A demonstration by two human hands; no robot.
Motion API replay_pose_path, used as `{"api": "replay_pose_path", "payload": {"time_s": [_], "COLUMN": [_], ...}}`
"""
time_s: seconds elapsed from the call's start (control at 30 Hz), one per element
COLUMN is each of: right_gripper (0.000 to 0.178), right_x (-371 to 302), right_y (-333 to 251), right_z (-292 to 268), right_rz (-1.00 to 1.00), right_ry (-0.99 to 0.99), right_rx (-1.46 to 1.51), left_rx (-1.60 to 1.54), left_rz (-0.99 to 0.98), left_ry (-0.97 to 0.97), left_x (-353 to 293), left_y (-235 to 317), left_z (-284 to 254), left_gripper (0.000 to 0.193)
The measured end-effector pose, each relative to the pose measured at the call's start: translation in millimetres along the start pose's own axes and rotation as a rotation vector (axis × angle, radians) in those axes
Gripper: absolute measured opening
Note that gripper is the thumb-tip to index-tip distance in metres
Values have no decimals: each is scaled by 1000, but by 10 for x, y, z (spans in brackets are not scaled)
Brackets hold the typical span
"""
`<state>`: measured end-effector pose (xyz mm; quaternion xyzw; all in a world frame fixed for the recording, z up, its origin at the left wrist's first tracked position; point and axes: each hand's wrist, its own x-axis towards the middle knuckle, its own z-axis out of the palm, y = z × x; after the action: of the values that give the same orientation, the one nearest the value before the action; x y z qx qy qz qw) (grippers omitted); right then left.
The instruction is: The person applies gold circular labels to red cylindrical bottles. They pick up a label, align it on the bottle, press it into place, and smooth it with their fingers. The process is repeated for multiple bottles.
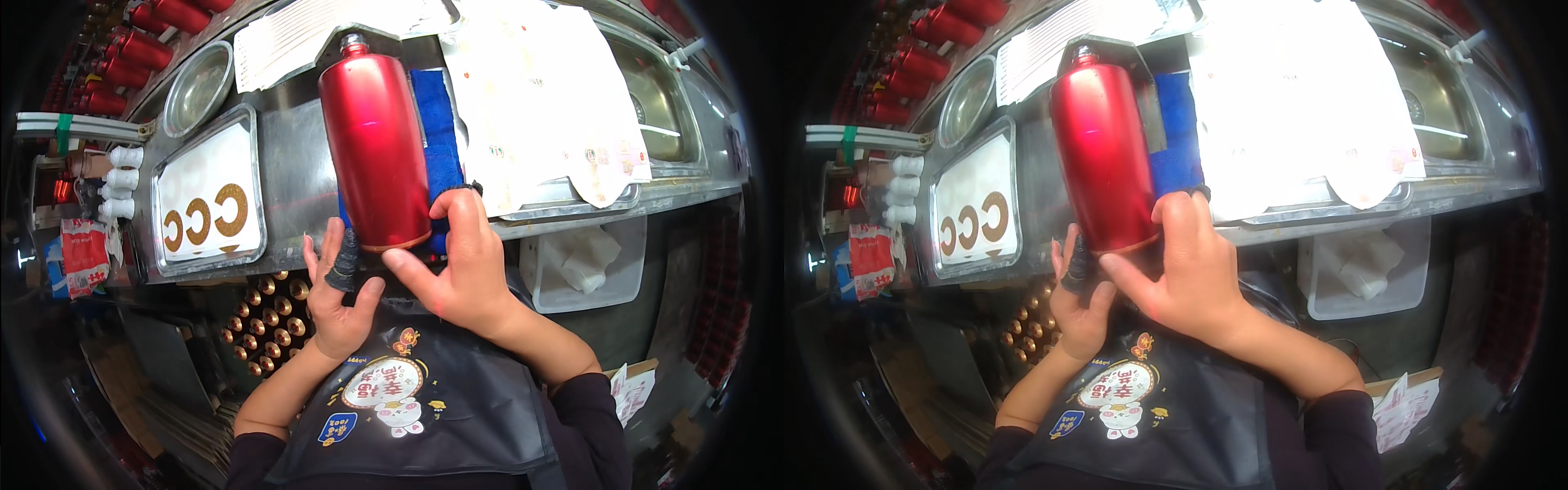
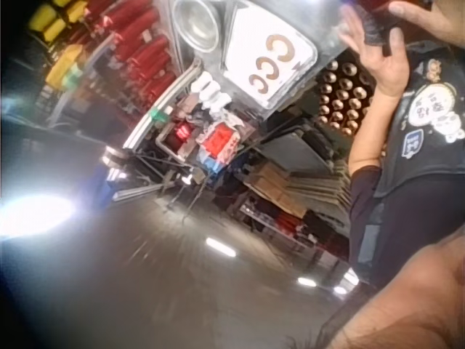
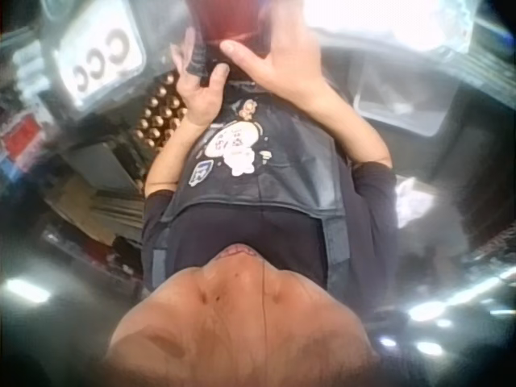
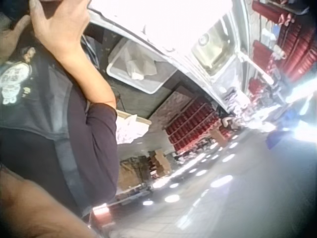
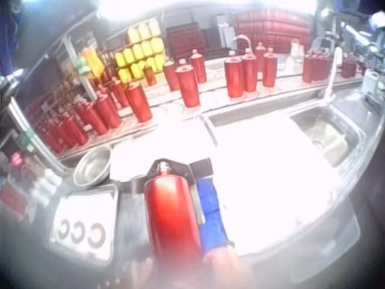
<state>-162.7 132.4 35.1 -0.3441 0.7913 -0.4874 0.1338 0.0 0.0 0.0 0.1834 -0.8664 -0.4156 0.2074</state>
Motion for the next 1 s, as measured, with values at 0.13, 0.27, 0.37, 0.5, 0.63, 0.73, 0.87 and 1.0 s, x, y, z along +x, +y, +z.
{"api": "replay_pose_path", "payload": {"time_s": [0.13,0.27,0.37,0.5,0.63,0.73,0.87,1.0], "right_gripper": [60,57,52,49,48,44,34,30], "right_x": [36,62,44,34,64,56,17,43], "right_y": [-25,-33,-41,-24,21,31,66,120], "right_z": [99,85,65,59,63,47,14,-28], "right_rz": [-101,-70,-60,-64,-143,-116,-62,-15], "right_ry": [75,71,66,71,100,85,39,3], "right_rx": [-137,-100,-61,-23,-42,13,90,184], "left_rx": [160,227,235,236,231,248,322,386], "left_rz": [81,135,153,190,214,233,260,301], "left_ry": [21,20,32,29,37,43,40,12], "left_x": [-20,37,41,60,74,83,113,163], "left_y": [30,28,26,19,29,45,107,163], "left_z": [101,90,81,72,70,65,36,-4], "left_gripper": [41,42,41,41,42,43,43,39]}}
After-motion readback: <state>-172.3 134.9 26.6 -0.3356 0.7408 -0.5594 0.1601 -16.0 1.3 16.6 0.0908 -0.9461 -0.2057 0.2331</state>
